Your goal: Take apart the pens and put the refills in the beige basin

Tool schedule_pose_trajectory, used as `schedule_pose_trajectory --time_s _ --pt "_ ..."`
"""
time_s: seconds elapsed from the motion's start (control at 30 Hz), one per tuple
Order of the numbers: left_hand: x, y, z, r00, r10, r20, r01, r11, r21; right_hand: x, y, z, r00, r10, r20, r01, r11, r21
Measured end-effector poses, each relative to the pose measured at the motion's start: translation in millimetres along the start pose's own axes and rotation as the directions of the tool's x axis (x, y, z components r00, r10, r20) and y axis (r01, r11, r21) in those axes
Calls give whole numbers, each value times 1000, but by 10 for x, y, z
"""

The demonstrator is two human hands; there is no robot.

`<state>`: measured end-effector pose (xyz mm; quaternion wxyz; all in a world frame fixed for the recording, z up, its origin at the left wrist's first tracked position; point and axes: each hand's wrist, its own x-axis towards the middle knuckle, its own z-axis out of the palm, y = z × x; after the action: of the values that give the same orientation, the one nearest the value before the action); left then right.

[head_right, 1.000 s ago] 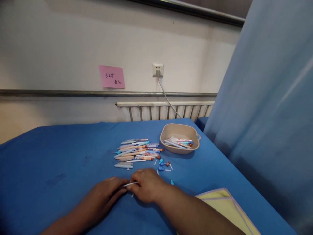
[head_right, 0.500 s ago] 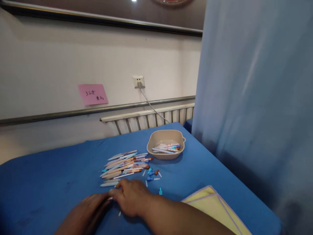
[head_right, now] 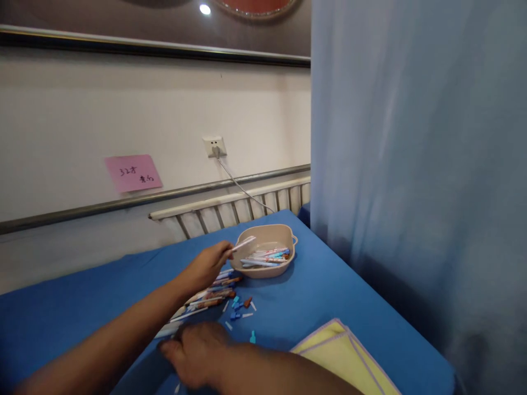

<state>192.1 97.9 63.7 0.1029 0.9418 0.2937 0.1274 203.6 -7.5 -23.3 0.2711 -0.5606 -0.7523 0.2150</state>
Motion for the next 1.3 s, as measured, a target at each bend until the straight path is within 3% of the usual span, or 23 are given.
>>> schedule_pose_trajectory --time_s 0.13,0.27,0.47,0.67,0.8,0.93,1.0,1.07,1.13,1.2,1.3 --pt "715 28 361 993 -7 114 2 999 40 67 -2 -22 996 -71 60 77 993 -94" --pt "1123 -33 703 977 -54 207 32 994 105 148 18 10 962 -228 154 252 954 -162" --pt "1349 -111 921 939 -92 333 39 986 164 191 55 25 946 -235 222 284 932 -226" --pt "1302 -61 802 948 -45 315 3 991 132 151 38 -48 964 -101 246 141 979 -149" --pt "851 -62 438 980 60 190 -69 997 39 33 70 6 990 -35 134 45 996 -77" --pt "-128 -316 126 999 47 26 -46 999 -29 -39 117 99 998 -66 2 66 998 4" --pt "-717 -552 112 997 -39 -68 37 999 -39 -38 147 118 994 -56 -98 60 997 40" --pt "-1257 -804 181 962 -141 -234 128 989 -67 -22 201 107 985 -21 -172 28 999 37" --pt "-1662 -1005 276 926 -214 -311 206 977 -60 -2 282 74 970 24 -240 -19 1000 24" --pt "-1887 -1108 344 931 -216 -295 208 976 -59 14 373 37 959 46 -279 -47 999 3" --pt "-1938 -1094 367 944 -184 -274 177 983 -53 26 455 16 966 20 -259 -34 998 -49"
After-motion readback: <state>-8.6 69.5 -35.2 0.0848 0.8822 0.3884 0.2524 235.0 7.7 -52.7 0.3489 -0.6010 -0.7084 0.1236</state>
